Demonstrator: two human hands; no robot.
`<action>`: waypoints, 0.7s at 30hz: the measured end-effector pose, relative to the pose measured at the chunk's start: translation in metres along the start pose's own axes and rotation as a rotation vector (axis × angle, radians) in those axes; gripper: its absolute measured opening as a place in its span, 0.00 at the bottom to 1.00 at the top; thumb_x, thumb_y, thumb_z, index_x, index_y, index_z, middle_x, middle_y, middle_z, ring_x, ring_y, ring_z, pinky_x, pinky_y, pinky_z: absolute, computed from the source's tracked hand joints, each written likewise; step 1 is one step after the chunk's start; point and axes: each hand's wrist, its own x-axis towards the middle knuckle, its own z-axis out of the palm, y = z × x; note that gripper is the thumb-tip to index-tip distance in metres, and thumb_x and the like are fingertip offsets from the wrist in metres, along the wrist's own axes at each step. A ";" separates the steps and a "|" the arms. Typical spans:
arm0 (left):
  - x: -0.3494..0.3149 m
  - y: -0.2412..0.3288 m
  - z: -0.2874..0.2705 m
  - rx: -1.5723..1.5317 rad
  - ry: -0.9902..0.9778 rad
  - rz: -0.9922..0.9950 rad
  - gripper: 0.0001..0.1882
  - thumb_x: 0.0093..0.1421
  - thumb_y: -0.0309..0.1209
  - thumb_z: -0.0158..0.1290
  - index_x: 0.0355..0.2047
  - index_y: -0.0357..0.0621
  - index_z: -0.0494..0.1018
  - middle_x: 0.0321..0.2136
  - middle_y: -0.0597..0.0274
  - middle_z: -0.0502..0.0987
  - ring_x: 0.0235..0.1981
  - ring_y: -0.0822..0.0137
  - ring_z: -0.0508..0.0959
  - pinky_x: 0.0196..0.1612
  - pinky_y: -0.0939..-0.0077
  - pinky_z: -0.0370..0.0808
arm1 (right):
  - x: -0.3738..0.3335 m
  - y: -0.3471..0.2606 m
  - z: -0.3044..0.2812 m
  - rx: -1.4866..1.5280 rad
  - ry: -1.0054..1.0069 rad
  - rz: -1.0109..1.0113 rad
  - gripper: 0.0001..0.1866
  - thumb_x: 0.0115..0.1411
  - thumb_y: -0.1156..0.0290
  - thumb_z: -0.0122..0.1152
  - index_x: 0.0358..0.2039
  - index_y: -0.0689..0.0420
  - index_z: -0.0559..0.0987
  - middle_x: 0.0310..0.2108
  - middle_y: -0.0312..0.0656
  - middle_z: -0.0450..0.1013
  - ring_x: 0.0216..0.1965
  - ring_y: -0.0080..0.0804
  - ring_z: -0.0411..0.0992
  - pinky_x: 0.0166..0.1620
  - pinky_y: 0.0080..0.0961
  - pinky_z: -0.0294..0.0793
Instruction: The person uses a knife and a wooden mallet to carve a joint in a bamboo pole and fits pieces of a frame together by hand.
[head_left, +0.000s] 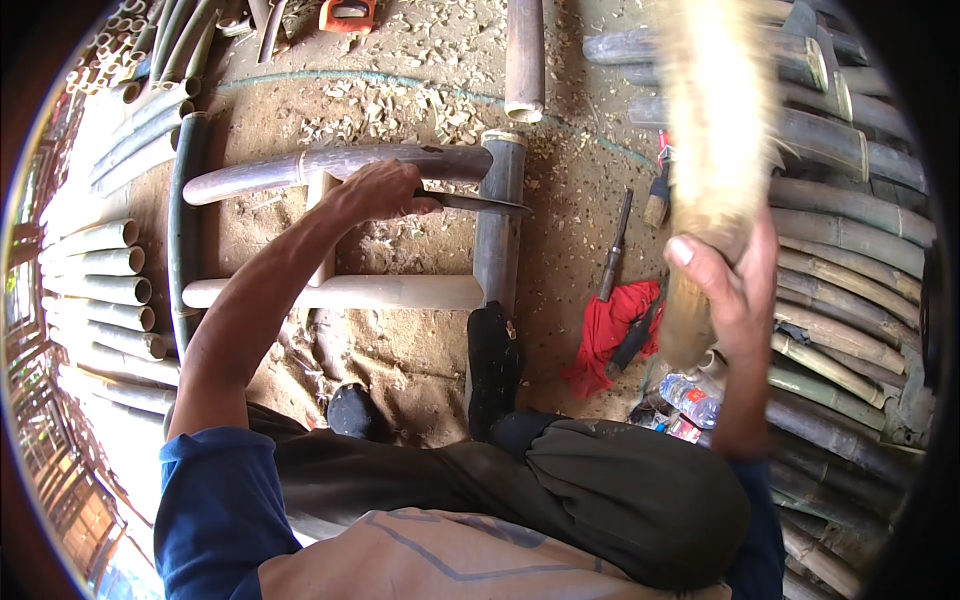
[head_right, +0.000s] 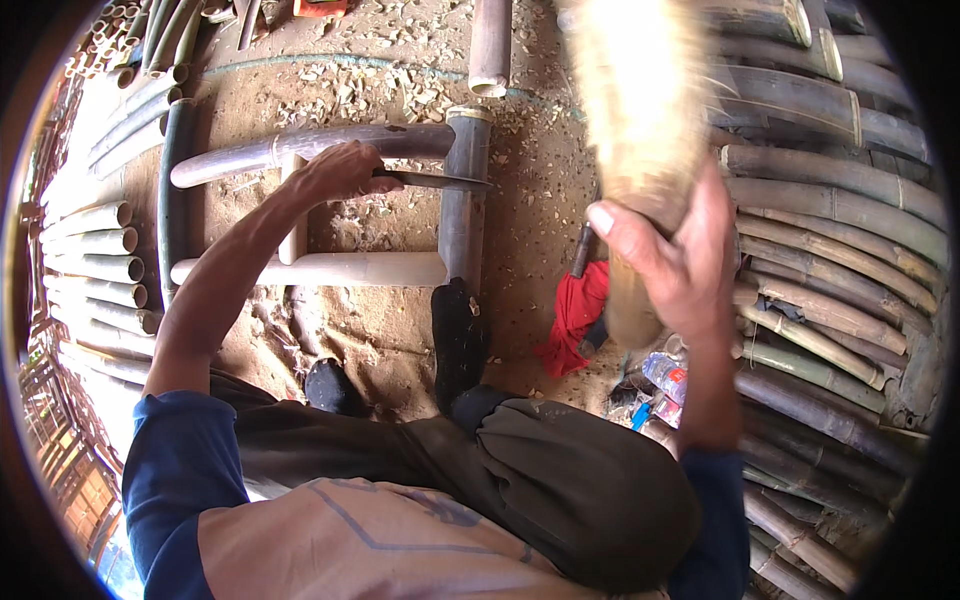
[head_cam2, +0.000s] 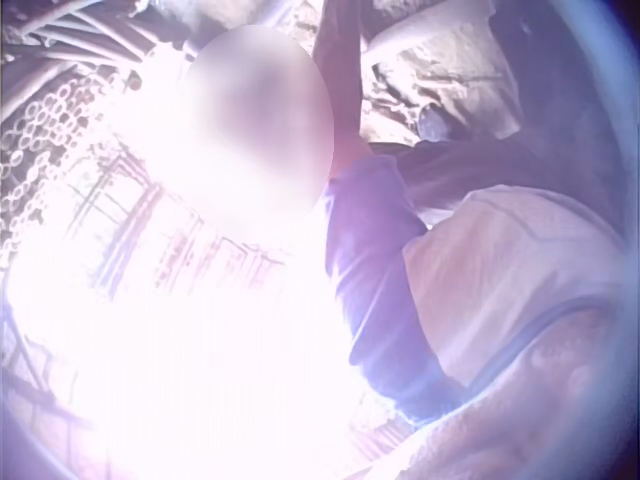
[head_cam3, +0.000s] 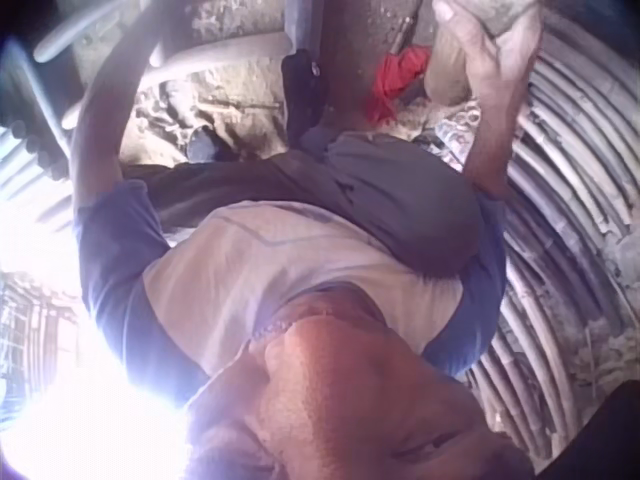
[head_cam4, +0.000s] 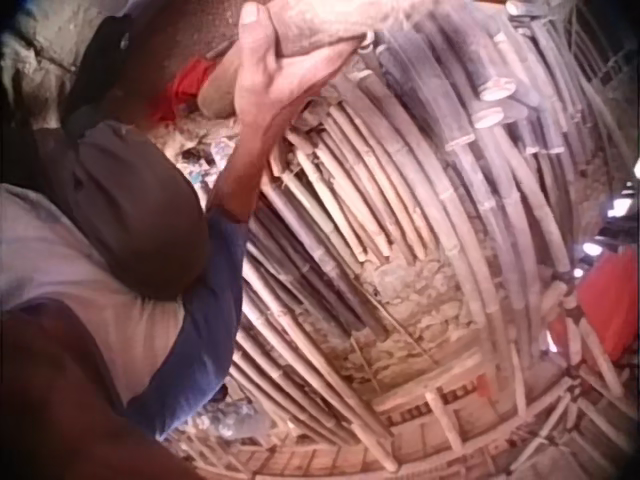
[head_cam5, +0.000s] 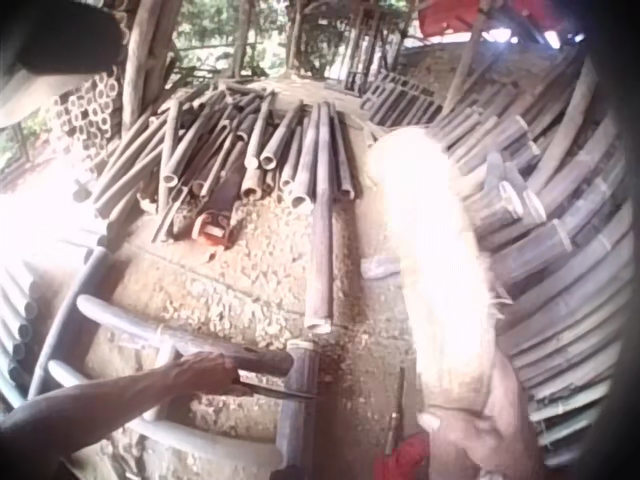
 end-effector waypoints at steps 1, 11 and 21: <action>0.009 -0.003 0.010 -0.035 0.045 0.053 0.27 0.63 0.58 0.59 0.31 0.43 0.84 0.17 0.67 0.75 0.14 0.71 0.70 0.20 0.67 0.74 | -0.011 0.013 0.019 0.070 0.237 -0.159 0.34 0.57 0.68 0.72 0.59 0.67 0.66 0.48 0.49 0.75 0.47 0.38 0.76 0.52 0.35 0.78; 0.015 0.000 -0.004 0.045 -0.084 -0.005 0.29 0.64 0.59 0.55 0.25 0.44 0.83 0.10 0.70 0.66 0.12 0.69 0.67 0.19 0.64 0.71 | -0.020 -0.006 -0.014 0.131 -0.075 0.184 0.25 0.55 0.67 0.69 0.52 0.64 0.75 0.44 0.46 0.76 0.43 0.32 0.76 0.50 0.32 0.76; 0.017 -0.014 0.022 -0.179 -0.077 0.081 0.18 0.69 0.43 0.57 0.51 0.44 0.80 0.31 0.59 0.79 0.26 0.70 0.72 0.29 0.71 0.75 | -0.028 0.062 0.005 0.138 -0.273 0.629 0.30 0.54 0.68 0.69 0.54 0.67 0.71 0.37 0.47 0.77 0.38 0.36 0.79 0.45 0.33 0.79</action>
